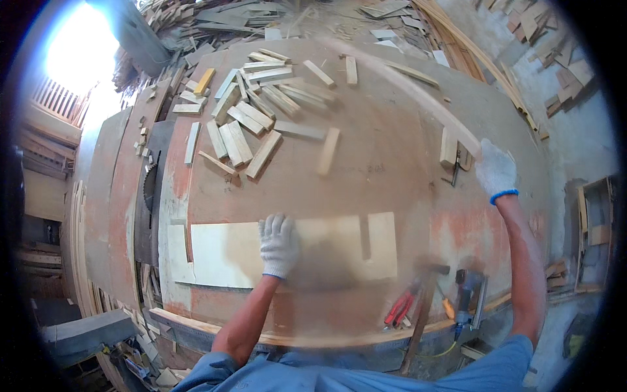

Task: The person assembles wooden pieces on a workbench using a nail gun, hammer, and pliers. They position and fasten curved and straight wooden parts, then remove excess material and adjust components to fit together.

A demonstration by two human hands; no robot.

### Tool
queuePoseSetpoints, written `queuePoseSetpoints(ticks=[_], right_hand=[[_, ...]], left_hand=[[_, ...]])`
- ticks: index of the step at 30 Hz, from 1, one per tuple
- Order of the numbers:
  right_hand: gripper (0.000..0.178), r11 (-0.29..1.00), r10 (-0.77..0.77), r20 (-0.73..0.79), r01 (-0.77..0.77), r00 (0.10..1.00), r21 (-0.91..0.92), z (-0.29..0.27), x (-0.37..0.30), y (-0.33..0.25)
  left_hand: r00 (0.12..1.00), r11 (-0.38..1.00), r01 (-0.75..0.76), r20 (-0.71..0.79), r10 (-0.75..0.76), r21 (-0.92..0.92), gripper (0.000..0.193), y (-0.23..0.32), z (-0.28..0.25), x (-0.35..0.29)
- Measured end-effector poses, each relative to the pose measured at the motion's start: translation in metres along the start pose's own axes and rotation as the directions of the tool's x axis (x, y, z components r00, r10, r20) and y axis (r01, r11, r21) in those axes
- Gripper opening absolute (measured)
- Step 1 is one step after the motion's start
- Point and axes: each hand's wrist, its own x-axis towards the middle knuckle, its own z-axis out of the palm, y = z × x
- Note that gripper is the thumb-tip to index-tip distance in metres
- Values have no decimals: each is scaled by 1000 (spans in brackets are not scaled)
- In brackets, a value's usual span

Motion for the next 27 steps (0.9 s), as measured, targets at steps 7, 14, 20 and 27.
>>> queuePoseSetpoints(ticks=[7, 14, 20, 27], right_hand=[[20, 998, 59, 197, -61, 979, 7, 42, -26, -9], [33, 997, 19, 268, -37, 963, 63, 22, -171, 0], [25, 861, 88, 201, -176, 976, 477, -3, -302, -42], [22, 588, -248, 407, -197, 879, 784, -48, -367, -164]], left_hand=[[997, 998, -51, -49, 52, 28, 36, -14, 10, -6], [992, 998, -53, -120, 50, -22, 34, -22, 23, -8], [974, 997, -31, -222, 46, 73, 44, -20, 21, -17], [935, 352, 324, 239, -263, -878, 50, -24, -20, -74]])
